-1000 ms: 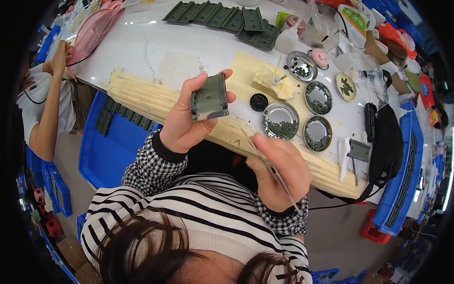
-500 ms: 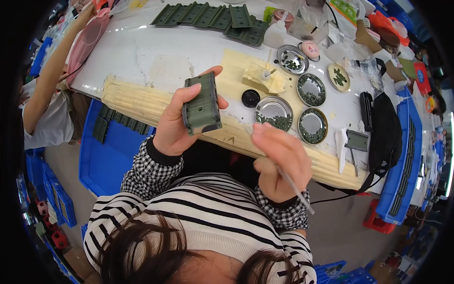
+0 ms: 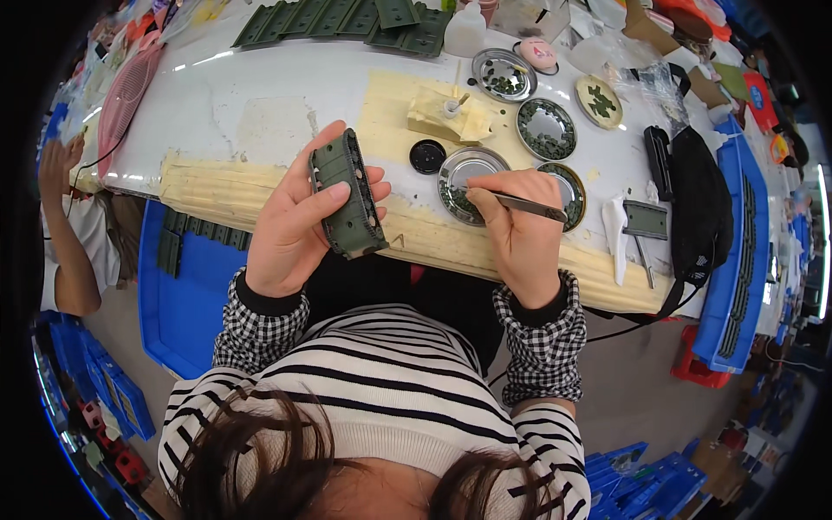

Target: Assembling and inspecting small green electronic components using a precision tool at a workbench.

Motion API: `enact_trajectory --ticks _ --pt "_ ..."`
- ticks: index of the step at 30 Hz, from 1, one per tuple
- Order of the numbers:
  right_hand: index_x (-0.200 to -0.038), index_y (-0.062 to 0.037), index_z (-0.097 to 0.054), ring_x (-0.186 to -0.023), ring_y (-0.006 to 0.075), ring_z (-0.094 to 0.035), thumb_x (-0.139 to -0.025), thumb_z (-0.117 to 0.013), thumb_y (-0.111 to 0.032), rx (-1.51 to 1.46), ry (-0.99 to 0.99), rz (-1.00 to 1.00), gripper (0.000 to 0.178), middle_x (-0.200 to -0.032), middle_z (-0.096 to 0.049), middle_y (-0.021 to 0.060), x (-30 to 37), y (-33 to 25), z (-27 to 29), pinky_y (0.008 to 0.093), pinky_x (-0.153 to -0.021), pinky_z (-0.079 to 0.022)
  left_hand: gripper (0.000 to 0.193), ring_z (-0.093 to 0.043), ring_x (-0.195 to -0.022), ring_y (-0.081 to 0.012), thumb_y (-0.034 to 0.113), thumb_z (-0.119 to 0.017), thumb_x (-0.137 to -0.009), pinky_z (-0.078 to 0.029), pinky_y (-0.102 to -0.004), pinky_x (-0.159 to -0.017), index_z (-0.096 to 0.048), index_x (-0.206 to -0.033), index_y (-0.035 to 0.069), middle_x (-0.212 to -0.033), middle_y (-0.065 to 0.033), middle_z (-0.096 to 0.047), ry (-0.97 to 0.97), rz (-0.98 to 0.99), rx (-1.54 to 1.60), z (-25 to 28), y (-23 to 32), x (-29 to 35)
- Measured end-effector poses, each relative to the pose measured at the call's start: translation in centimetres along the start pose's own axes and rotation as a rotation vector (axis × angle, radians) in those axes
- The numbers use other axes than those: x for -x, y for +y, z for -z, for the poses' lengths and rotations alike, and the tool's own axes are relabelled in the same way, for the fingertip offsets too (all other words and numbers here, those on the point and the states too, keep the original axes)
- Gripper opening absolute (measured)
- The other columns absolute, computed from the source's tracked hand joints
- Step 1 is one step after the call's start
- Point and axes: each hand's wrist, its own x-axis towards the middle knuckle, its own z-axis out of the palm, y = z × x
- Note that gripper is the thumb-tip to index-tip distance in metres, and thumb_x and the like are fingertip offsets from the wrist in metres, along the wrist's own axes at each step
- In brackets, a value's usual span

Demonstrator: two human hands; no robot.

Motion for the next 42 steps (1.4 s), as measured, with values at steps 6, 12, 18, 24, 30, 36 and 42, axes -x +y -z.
enact_trajectory --ticks 6,12,18,24,30,36,42 --pt "-0.084 -0.007 -0.067 -0.075 0.0251 -0.056 -0.082 -0.069 -0.018 0.011 -0.004 0.049 0.011 -0.079 -0.065 0.0052 -0.4 -0.3 -0.4 0.0351 -0.073 -0.04 0.046 -0.061 -0.108 -0.0277 0.005 -0.049 -0.095 -0.054 -0.0385 -0.09 -0.035 -0.139 0.007 -0.128 -0.0194 -0.051 -0.074 -0.023 -0.042 -0.1 -0.4 0.2" --pt "-0.084 -0.0067 -0.067 -0.074 0.0247 -0.056 -0.081 -0.069 -0.016 0.009 -0.023 0.078 0.01 -0.078 -0.064 0.005 -0.7 -0.4 -0.4 0.0348 -0.073 -0.04 0.02 -0.062 -0.107 -0.0271 0.013 -0.045 -0.099 -0.055 -0.0385 -0.089 -0.048 -0.116 0.003 -0.129 -0.0181 -0.051 -0.1 0.067 -0.08 0.3 -0.6 0.2" --pt "-0.085 -0.0043 -0.067 -0.074 0.0244 -0.057 -0.084 -0.066 -0.011 -0.013 -0.127 0.079 0.007 -0.078 -0.064 0.0061 -1.9 0.2 0.1 0.0343 -0.073 -0.042 0.019 -0.062 -0.107 -0.0275 0.02 -0.042 -0.102 -0.055 -0.0388 -0.088 -0.049 -0.105 0.003 -0.126 -0.0175 -0.052 -0.128 0.105 -0.063 0.7 -1.0 -0.1" --pt "-0.092 0.0014 -0.068 -0.08 0.0227 -0.061 -0.089 -0.058 -0.008 -0.45 -0.054 -0.032 0.014 -0.087 -0.067 0.012 -1.5 -2.6 1.1 0.0318 -0.074 -0.048 0.023 -0.063 -0.104 -0.0253 0.025 -0.039 -0.103 -0.055 -0.0351 -0.085 -0.049 -0.103 0.004 -0.117 -0.0137 -0.055 -0.15 0.13 0.021 -0.1 -1.7 -0.1" --pt "-0.096 0.0017 -0.067 -0.081 0.0236 -0.062 -0.09 -0.059 -0.01 -0.581 -0.052 0.138 0.016 -0.092 -0.068 0.0135 -1.6 -5.1 0.1 0.0305 -0.073 -0.049 0.027 -0.064 -0.1 -0.0229 0.028 -0.04 -0.103 -0.055 -0.0334 -0.082 -0.05 -0.102 0.003 -0.1 -0.0071 -0.058 -0.263 0.263 0.251 -1.1 -2.1 -0.4" --pt "-0.097 0.0013 -0.067 -0.078 0.0222 -0.062 -0.091 -0.059 -0.012 -0.541 -0.138 0.08 0.017 -0.092 -0.067 0.0137 -1.2 -5.7 0.2 0.0292 -0.069 -0.05 0.026 -0.066 -0.092 -0.0229 0.028 -0.039 -0.103 -0.056 -0.0332 -0.079 -0.045 -0.093 0.004 -0.095 -0.0096 -0.058 -0.248 0.216 0.234 -0.6 -2.6 -0.2" --pt "-0.099 0.002 -0.067 -0.075 0.0189 -0.063 -0.091 -0.059 -0.008 -0.528 -0.104 0.194 0.015 -0.094 -0.065 0.014 -1.4 -4.8 0.2 0.0255 -0.06 -0.051 0.028 -0.065 -0.086 -0.0207 0.029 -0.038 -0.103 -0.056 -0.0302 -0.074 -0.044 -0.091 0.004 -0.09 -0.0112 -0.059 -0.248 0.2 0.22 -0.7 -2.5 0.1"
